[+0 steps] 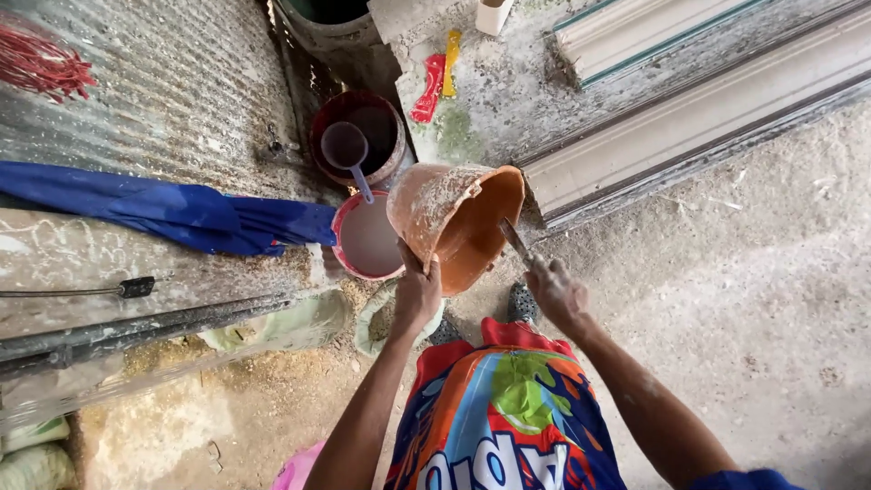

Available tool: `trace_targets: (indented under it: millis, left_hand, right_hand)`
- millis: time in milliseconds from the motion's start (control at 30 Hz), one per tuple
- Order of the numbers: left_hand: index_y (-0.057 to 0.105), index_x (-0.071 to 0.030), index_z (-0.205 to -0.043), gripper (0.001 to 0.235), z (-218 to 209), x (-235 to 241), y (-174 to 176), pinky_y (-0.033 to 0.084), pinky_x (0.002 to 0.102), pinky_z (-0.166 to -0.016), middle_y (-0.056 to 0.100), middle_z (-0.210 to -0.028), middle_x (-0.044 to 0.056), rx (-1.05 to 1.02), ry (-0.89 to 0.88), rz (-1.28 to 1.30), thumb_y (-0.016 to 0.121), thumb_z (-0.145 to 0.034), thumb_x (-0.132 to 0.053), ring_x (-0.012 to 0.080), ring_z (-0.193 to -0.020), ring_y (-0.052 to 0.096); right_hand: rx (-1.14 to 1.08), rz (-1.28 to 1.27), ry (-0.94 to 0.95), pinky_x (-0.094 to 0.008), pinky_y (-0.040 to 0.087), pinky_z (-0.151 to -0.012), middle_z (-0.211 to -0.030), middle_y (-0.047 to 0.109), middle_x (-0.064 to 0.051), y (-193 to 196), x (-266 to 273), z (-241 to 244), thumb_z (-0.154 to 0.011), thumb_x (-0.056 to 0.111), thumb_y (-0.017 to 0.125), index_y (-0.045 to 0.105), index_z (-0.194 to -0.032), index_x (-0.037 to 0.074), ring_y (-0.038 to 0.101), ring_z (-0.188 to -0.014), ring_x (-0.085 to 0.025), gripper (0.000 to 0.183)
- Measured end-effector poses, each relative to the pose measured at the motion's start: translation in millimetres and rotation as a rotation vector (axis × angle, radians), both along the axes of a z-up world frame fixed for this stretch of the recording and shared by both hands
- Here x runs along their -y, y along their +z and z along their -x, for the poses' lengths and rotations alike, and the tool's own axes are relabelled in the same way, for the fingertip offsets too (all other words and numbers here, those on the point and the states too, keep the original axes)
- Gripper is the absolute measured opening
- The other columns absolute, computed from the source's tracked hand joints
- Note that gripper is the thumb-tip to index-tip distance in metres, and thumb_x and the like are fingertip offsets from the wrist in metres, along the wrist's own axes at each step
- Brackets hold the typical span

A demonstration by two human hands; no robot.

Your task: Mixing plaster in a small bucket using a hand tool to prepare a new batch.

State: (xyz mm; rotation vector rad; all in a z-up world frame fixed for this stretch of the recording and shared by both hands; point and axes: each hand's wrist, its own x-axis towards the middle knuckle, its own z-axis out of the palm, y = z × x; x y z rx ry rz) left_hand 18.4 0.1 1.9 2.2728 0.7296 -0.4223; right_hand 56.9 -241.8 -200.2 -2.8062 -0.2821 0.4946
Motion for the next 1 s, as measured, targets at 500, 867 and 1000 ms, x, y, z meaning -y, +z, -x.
trace_targets:
  millis: [500, 867, 1000]
  left_hand:
    - [0.017, -0.026, -0.164, 0.088, 37, -20, -160, 0.024, 0.064, -0.118, 0.030, -0.157, 0.034, 0.091, 0.642, 0.485, 0.042, -0.096, -0.075, 0.0541, -0.143, 0.028]
    - [0.051, -0.011, -0.130, 0.054, 61, -13, -151, 0.054, 0.018, -0.053, 0.067, -0.097, 0.008, 0.347, 0.815, 0.919, 0.052, -0.100, -0.056, 0.0142, -0.068, 0.063]
    - [0.048, -0.011, -0.137, 0.058, 49, 6, -101, 0.064, 0.056, -0.085, 0.067, -0.108, 0.015, 0.384, 0.829, 1.052, 0.056, -0.098, -0.053, 0.0238, -0.069, 0.060]
  right_hand:
    - [-0.266, -0.615, 0.267, -0.047, 0.055, -0.054, -0.070, 0.068, -0.012, 52, -45, 48, -0.092, 0.046, 0.063, 0.065, -0.084, 0.020, 0.073, -0.069, -0.037, 0.028]
    - [-0.195, -0.230, 0.305, -0.048, 0.058, -0.072, -0.100, 0.073, -0.008, 68, -64, 19, -0.099, 0.063, 0.045, 0.071, -0.118, 0.032, 0.074, -0.093, -0.034, 0.044]
    - [0.287, 0.006, 0.282, -0.053, 0.055, -0.048, -0.095, 0.061, -0.013, 39, -92, -15, -0.095, 0.027, 0.043, 0.055, -0.125, 0.012, 0.071, -0.065, -0.036, 0.035]
